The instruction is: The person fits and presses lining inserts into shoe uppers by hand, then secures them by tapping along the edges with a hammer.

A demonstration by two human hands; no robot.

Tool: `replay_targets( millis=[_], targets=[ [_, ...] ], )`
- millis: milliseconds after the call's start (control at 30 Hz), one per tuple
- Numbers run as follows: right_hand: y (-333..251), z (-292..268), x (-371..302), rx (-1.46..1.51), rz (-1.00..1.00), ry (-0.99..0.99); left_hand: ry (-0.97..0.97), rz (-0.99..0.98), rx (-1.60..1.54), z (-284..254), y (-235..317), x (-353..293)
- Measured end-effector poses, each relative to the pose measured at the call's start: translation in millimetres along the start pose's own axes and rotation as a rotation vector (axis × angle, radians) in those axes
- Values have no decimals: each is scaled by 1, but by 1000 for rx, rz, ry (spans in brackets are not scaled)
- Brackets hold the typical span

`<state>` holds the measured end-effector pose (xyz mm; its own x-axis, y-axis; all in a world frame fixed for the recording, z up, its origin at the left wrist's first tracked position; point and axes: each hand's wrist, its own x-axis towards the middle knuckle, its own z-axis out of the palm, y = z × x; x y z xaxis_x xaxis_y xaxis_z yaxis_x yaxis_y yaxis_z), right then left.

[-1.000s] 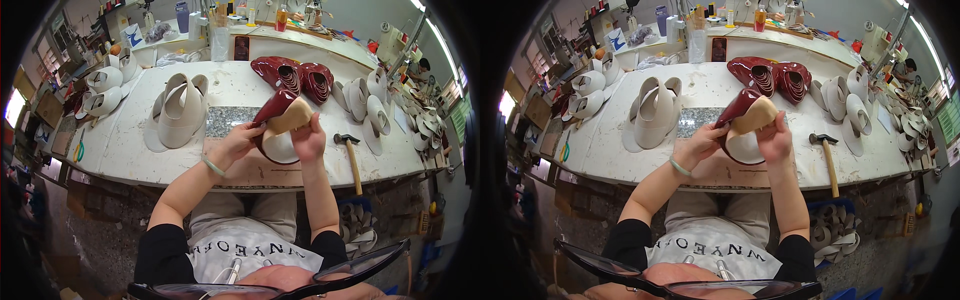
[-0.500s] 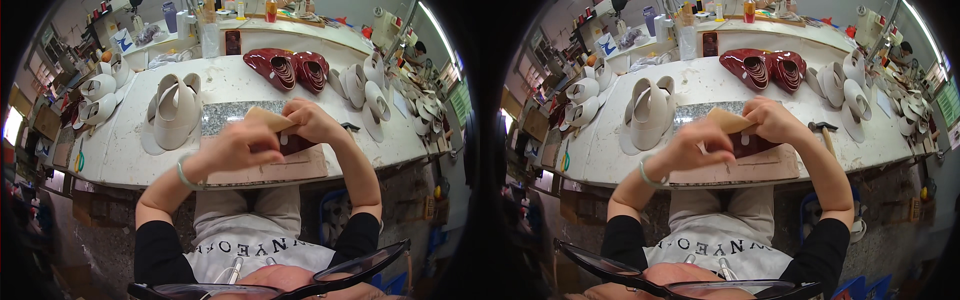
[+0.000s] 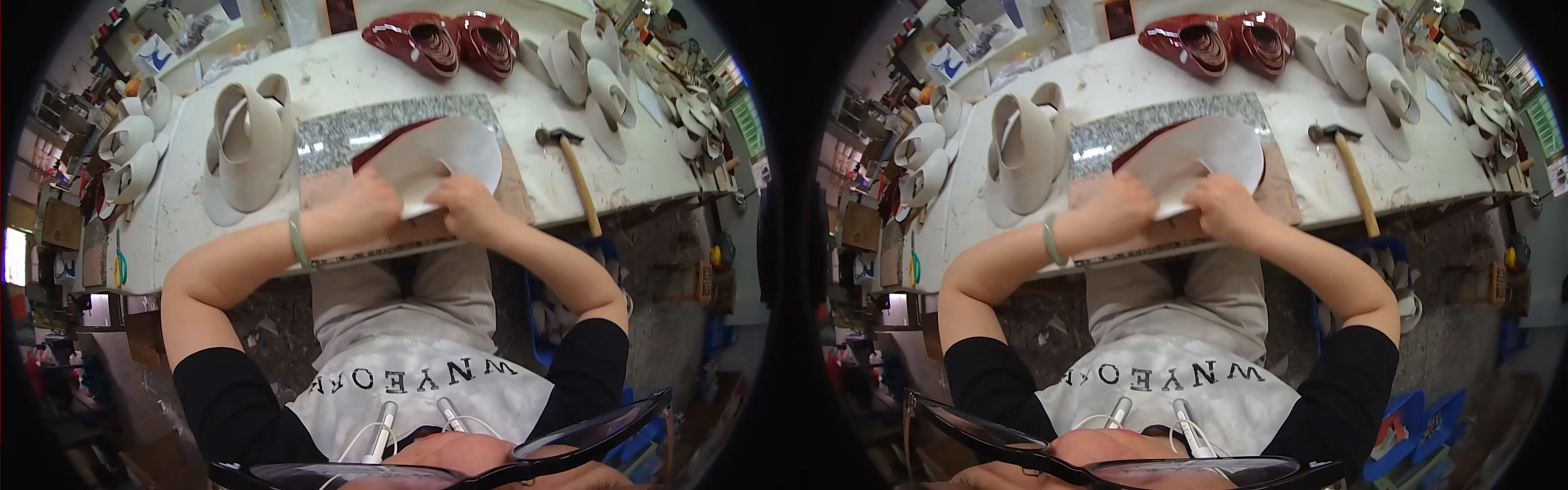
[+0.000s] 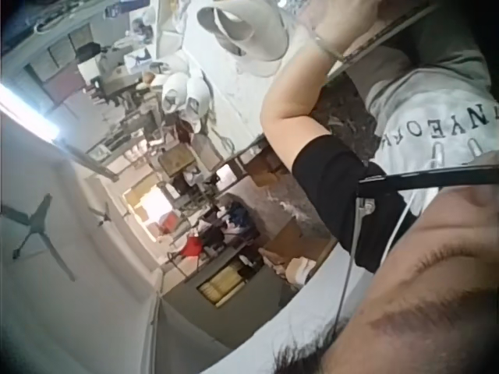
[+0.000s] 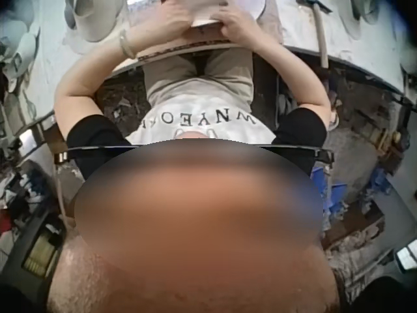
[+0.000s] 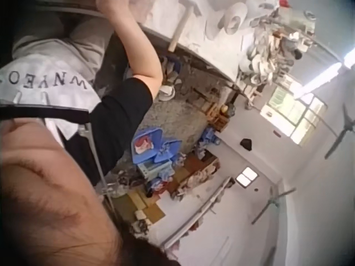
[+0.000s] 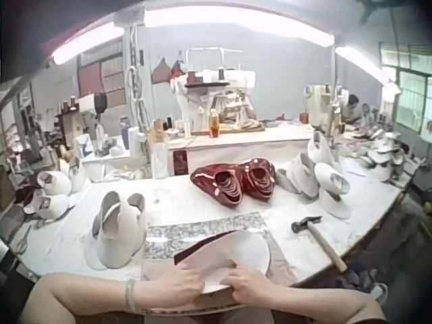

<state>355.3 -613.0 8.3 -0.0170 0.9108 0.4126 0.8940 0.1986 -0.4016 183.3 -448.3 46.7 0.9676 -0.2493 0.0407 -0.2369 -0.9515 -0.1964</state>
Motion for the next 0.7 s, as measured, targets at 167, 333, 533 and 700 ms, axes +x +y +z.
replay_targets(
  millis=[167, 333, 533, 700],
  targets=[
    [-4, -14, 31, 60, 330, -208, -253, -413, -629, -15, -25, 16],
    [-2, -19, 47, 39, 397, -404, -342, -441, -702, -20, -30, 23],
    [-19, -20, 59, -129, 415, -582, -348, -402, -560, -15, -24, 24],
    [-9, -15, 36, -415, 97, -229, -430, -362, -347, -32, -17, 28]
  ],
)
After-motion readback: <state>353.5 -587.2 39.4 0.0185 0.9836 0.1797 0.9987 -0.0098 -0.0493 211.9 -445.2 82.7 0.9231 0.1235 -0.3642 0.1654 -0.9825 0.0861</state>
